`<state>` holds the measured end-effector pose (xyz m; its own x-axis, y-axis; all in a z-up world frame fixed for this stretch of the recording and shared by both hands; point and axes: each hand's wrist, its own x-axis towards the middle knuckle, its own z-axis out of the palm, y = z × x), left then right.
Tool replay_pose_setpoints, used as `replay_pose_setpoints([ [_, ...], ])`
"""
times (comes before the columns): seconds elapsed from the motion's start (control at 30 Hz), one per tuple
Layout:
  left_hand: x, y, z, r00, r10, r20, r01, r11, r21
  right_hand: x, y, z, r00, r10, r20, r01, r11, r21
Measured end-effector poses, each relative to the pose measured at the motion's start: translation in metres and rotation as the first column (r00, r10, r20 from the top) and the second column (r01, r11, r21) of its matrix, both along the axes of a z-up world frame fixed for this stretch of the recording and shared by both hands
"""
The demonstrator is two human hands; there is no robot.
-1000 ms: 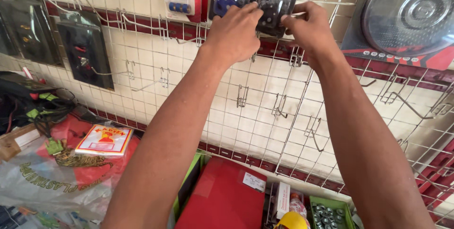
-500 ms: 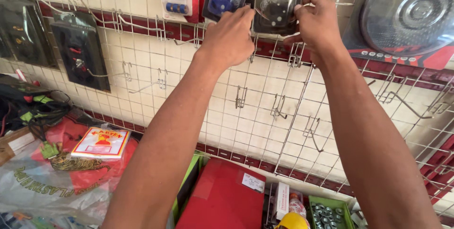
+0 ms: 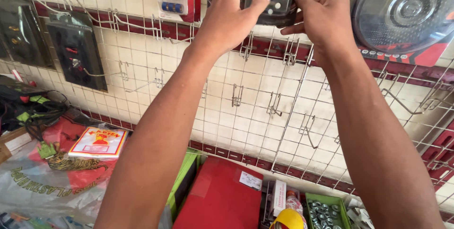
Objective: The person picks up packaged motorcycle parts from a display counter and hangs them onto a wire mesh rack by hand, handling one item at a time.
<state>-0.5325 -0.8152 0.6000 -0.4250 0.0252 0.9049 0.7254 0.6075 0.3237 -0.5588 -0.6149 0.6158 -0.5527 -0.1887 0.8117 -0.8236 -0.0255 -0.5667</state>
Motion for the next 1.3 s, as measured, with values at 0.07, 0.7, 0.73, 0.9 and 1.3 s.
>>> replay_pose_setpoints([
  [0.07, 0.007, 0.001, 0.001, 0.994, -0.108, -0.016, 0.108, 0.994, 0.025, 0.011, -0.003, 0.0, 0.999, 0.01, -0.038, -0.01, 1.0, 0.0],
  [0.7, 0.1, -0.005, -0.076, 0.874, -0.482, 0.059, 0.449, 0.849, 0.28, 0.112, -0.013, -0.064, 0.985, 0.038, 0.17, -0.046, 0.998, 0.042],
  [0.73, 0.109, -0.004, -0.089, 0.865, -0.497, 0.064, 0.453, 0.83, 0.324, 0.119, -0.012, -0.073, 0.977, 0.067, 0.201, -0.078, 0.996, 0.049],
  [0.9, 0.146, 0.002, -0.154, 0.835, -0.541, 0.104, 0.447, 0.775, 0.446, 0.142, -0.009, -0.123, 0.957, 0.161, 0.24, -0.213, 0.954, 0.212],
  [1.3, 0.182, 0.013, -0.32, 0.639, -0.677, 0.365, 0.239, 0.626, 0.743, 0.146, 0.008, -0.297, 0.718, 0.102, 0.689, -0.291, 0.943, 0.164],
])
